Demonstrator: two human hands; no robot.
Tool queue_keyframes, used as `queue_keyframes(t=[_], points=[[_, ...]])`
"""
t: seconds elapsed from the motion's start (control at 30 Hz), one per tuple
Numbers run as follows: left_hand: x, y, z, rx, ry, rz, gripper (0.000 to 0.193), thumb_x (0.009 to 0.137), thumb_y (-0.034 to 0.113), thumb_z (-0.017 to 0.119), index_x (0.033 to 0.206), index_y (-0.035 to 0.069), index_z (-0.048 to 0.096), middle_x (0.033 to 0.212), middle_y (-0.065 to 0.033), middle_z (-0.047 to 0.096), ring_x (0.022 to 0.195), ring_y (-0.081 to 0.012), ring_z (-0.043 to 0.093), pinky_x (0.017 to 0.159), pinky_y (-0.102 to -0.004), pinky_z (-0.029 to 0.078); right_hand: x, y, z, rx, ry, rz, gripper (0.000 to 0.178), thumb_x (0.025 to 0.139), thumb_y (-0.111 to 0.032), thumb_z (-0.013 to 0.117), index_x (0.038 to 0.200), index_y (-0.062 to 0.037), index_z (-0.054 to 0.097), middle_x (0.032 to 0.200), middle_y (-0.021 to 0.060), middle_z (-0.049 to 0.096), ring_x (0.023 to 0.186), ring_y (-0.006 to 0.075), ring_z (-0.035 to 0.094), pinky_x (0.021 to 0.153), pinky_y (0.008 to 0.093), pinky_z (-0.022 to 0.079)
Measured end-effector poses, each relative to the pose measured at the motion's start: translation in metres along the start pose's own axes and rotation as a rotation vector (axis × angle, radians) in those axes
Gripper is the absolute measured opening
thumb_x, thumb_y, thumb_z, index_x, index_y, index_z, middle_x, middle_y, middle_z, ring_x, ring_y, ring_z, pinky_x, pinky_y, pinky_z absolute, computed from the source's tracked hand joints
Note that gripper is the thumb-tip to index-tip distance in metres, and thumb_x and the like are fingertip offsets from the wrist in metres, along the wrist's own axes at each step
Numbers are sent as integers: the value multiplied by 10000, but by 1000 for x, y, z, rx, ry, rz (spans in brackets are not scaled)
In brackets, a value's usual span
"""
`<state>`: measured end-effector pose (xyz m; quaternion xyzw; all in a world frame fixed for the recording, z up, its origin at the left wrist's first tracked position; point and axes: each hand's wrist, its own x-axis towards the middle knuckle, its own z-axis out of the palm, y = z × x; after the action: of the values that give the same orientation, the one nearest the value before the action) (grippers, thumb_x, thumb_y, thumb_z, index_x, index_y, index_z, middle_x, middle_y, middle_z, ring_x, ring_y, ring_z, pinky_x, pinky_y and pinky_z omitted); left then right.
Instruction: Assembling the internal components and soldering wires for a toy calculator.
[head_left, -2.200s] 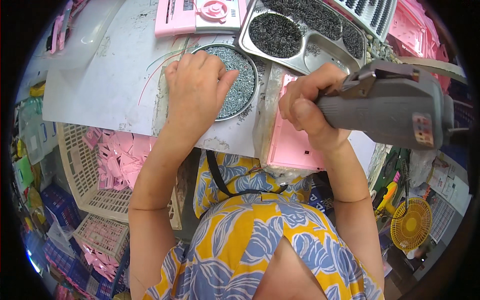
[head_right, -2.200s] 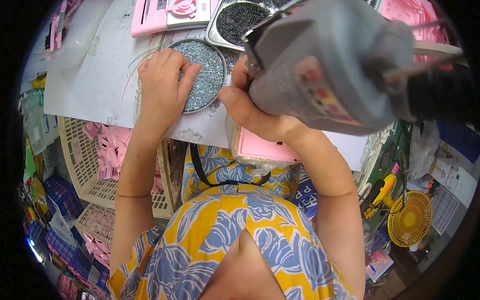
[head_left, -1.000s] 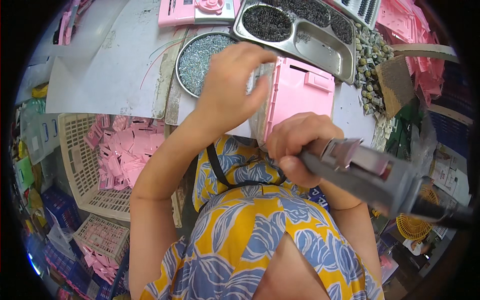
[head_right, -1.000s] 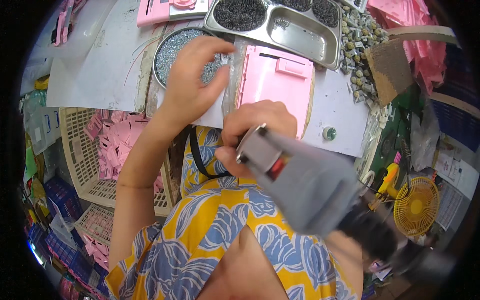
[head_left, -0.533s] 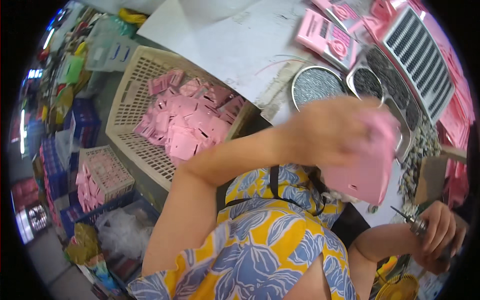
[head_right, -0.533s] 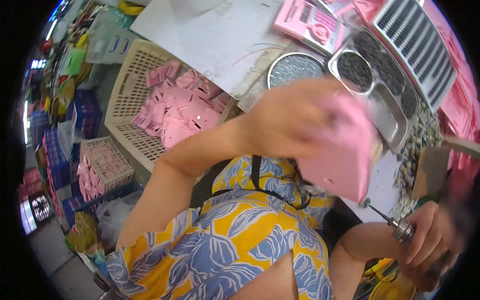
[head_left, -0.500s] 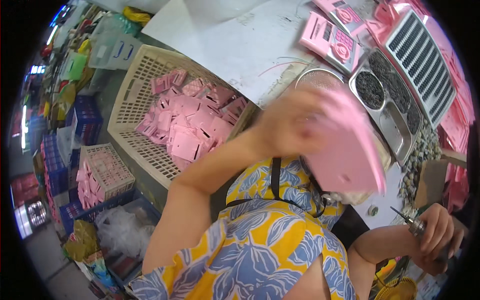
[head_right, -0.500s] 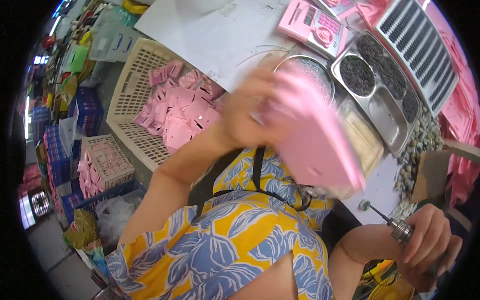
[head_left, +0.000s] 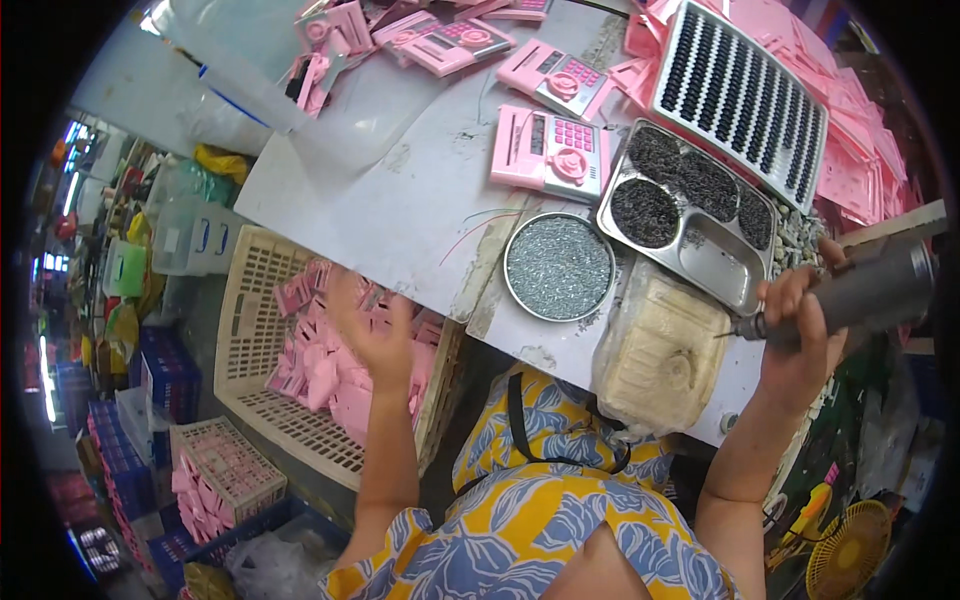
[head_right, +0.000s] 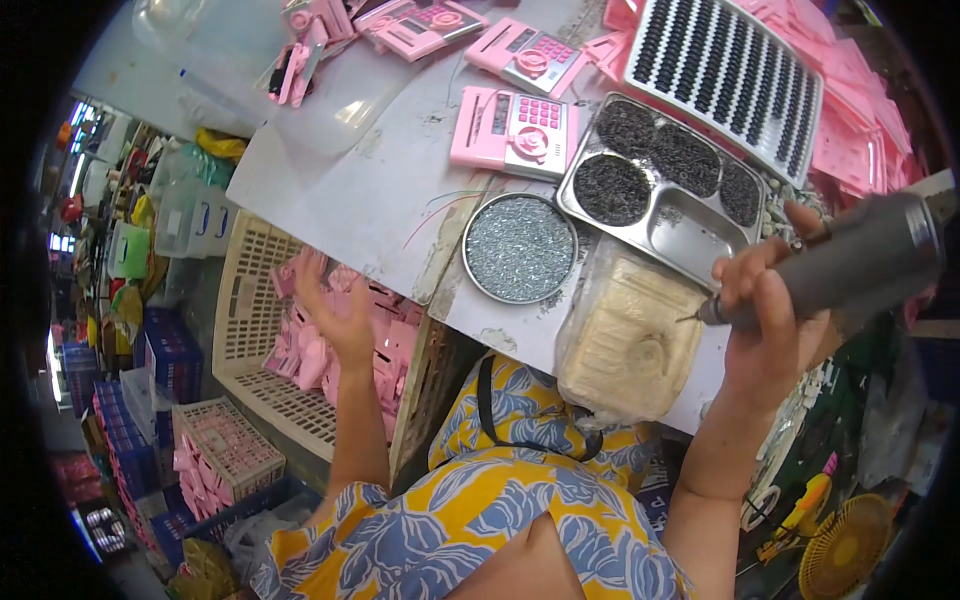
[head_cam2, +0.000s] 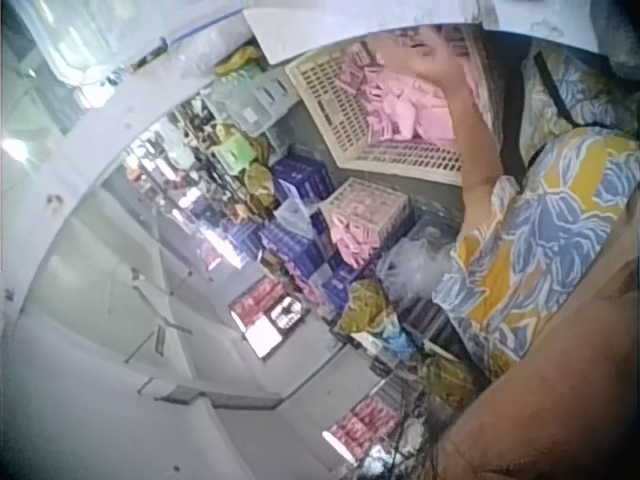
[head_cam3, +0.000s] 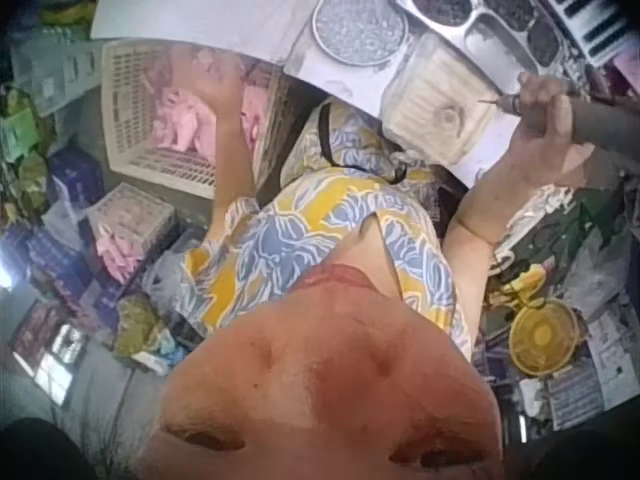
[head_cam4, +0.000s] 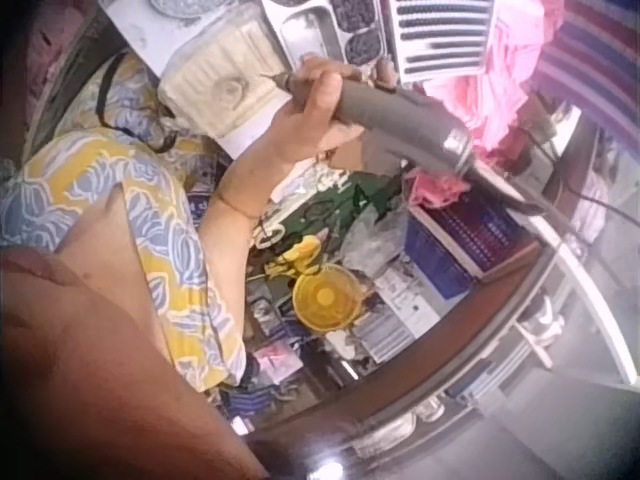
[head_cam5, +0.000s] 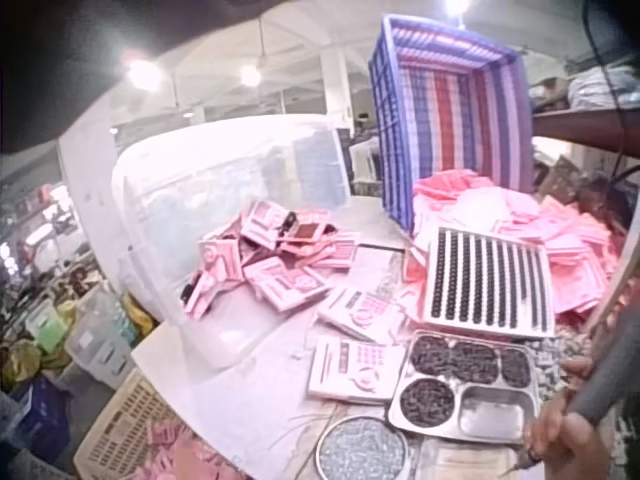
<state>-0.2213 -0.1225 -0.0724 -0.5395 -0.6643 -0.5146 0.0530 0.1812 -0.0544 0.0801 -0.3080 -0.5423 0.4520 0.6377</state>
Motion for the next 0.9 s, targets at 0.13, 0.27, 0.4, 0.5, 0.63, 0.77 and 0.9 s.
queue_keyframes(t=[0.13,0.27,0.4,0.5,0.63,0.77,0.9], points=[[89,52,95,131,-408,444,489,790,118,743,1250,34,599,1354,-196,550,1269,-394,510,1049,-478,418,-1,6,1,-251,106,-101,776,880,-177,729,1521,3,331,1234,180,616,1147,230,600,1021,416,464],[138,21,148,280,-563,636,393,818,206,709,1181,71,641,1182,-125,670,1082,-340,642,843,-404,537,-15,-4,-14,-507,246,-218,811,855,-163,744,1534,-16,327,1419,196,517,1289,258,524,1092,423,420],[210,4,115,144,-465,407,264,949,267,655,1016,17,709,864,-111,735,778,-309,718,694,-364,569,-47,4,-42,-443,239,-228,551,894,-31,652,1415,3,475,1347,159,560,1229,233,561,1051,399,452],[229,2,62,-374,-509,-154,369,1039,344,580,1075,-5,697,864,-68,718,725,-175,699,635,-267,563,-57,10,-29,-252,17,15,304,904,33,622,1208,41,620,1037,94,672,930,164,662,841,299,528],[161,40,27,-931,-610,-471,393,1073,357,489,1106,3,655,882,-93,720,674,-170,692,586,-273,565,-52,33,9,-142,-168,335,162,935,-28,651,1070,54,690,843,61,682,715,136,664,669,259,536],[101,87,33,-1085,-1094,-594,310,1051,284,556,1061,-4,669,831,-65,705,645,-131,662,553,-272,548,-29,92,-3,181,-212,657,487,1052,-372,485,1297,37,588,1038,155,690,890,217,697,797,319,564],[93,128,68,-722,-1610,-165,275,972,279,694,971,5,715,766,-8,671,610,-76,579,539,-237,459,-12,94,-3,705,-559,1046,826,1024,-664,341,1496,11,402,1324,209,629,1162,276,661,1026,393,530]])
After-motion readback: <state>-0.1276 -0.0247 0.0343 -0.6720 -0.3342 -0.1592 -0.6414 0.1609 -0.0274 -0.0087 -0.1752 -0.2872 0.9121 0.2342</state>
